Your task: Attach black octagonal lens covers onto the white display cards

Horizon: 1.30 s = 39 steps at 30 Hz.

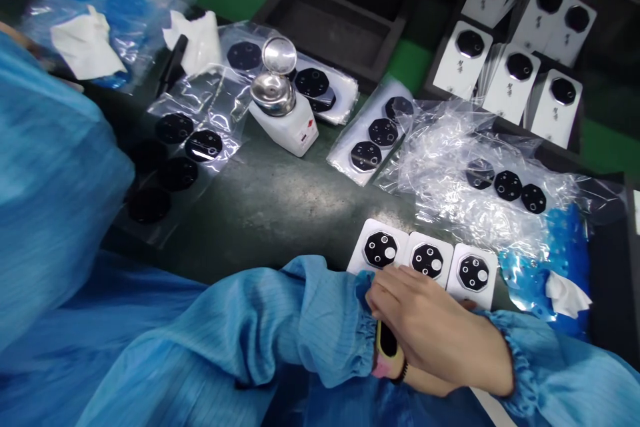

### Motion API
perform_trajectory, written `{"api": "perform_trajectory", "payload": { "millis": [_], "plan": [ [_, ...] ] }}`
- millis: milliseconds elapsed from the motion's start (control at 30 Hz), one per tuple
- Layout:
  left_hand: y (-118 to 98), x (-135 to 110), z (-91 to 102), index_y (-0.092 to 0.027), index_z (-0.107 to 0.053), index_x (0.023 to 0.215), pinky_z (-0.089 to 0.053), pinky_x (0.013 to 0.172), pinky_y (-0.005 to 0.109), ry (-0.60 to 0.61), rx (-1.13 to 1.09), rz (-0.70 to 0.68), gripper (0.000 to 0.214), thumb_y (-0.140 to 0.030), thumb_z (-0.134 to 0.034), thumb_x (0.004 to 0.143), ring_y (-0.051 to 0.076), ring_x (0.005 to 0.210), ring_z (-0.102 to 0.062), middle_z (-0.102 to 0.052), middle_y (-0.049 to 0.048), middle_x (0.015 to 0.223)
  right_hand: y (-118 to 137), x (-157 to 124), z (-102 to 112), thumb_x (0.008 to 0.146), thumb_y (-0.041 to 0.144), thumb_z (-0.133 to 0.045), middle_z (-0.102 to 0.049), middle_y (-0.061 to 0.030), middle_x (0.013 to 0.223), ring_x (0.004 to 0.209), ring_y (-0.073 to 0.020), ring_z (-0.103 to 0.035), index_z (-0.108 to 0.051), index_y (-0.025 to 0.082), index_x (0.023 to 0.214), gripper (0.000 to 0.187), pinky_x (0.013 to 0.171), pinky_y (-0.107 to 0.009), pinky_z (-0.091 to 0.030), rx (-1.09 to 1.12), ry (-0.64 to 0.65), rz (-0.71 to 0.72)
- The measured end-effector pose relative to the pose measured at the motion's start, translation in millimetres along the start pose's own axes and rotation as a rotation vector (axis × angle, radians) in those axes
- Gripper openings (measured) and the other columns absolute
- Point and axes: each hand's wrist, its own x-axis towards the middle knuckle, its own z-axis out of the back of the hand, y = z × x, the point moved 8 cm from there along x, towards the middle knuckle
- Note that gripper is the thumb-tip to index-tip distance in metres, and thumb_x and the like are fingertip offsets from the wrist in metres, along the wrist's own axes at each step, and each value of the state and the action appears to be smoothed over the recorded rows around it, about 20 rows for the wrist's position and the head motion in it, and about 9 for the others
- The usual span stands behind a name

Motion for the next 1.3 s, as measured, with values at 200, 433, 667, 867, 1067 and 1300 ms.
{"api": "perform_trajectory", "payload": {
  "millis": [200, 433, 667, 867, 1067, 1300],
  "plan": [
    [1, -55, 28.9, -0.026, -0.068, 0.102, -0.045, 0.096, 0.032, 0.052, 0.06, -0.762, 0.029, -0.023, -0.041, 0.092, 0.016, 0.108, -0.056, -0.068, -0.004, 0.109, -50, -56, 49, 0.095, 0.019, -0.039, -0.058, -0.0007, 0.075, 0.065, -0.0122, -0.054, -0.048, 0.022, 0.08, 0.017, 0.057, -0.022, -0.047, 0.39, -0.276, -0.303],
    [-2, -62, 43.2, -0.007, -0.053, 0.129, -0.028, 0.111, 0.044, -0.021, 0.209, -0.93, 0.042, -0.025, -0.033, 0.097, 0.02, 0.128, -0.046, -0.056, 0.0064, 0.136, -134, -215, 79, 0.077, 0.058, -0.053, -0.054, 0.0013, 0.054, 0.045, -0.014, -0.05, -0.054, 0.023, 0.067, 0.036, 0.042, -0.026, -0.041, 0.179, -0.766, -1.046],
    [-9, -61, 38.6, -0.009, -0.054, 0.129, -0.027, 0.108, 0.045, -0.009, 0.25, -0.946, 0.042, -0.027, -0.03, 0.098, 0.02, 0.127, -0.047, -0.057, 0.0046, 0.135, -169, -267, 87, 0.076, 0.056, -0.05, -0.054, 0.0001, 0.05, 0.043, -0.0158, -0.052, -0.055, 0.024, 0.066, 0.034, 0.045, -0.03, -0.044, 0.05, -0.963, -1.178],
    [-12, -57, 44.2, -0.01, -0.055, 0.127, -0.024, 0.108, 0.043, -0.033, 0.243, -0.932, 0.042, -0.026, -0.027, 0.099, 0.018, 0.126, -0.046, -0.058, 0.0017, 0.134, -146, -266, 88, 0.083, 0.032, -0.048, -0.068, -0.0118, 0.089, 0.074, -0.0239, -0.064, -0.063, 0.021, 0.086, 0.019, 0.069, -0.041, -0.052, -0.231, -1.071, -1.123],
    [-14, -56, 44.1, -0.01, -0.055, 0.126, -0.024, 0.108, 0.044, -0.029, 0.22, -0.928, 0.04, -0.025, -0.03, 0.099, 0.019, 0.125, -0.047, -0.058, 0.0011, 0.134, -120, -242, 68, 0.087, 0.036, -0.055, -0.069, -0.0079, 0.084, 0.083, -0.0253, -0.063, -0.065, 0.022, 0.082, 0.018, 0.068, -0.038, -0.052, -0.426, -0.912, -0.948],
    [-12, -57, 40.2, -0.01, -0.053, 0.129, -0.025, 0.109, 0.043, 0.005, 0.236, -0.927, 0.041, -0.026, -0.031, 0.099, 0.019, 0.127, -0.045, -0.057, 0.0016, 0.135, -132, -239, 57, 0.09, 0.032, -0.052, -0.069, -0.0069, 0.082, 0.082, -0.025, -0.064, -0.062, 0.023, 0.075, 0.02, 0.067, -0.04, -0.054, -0.362, -0.904, -0.91]
  ]
}}
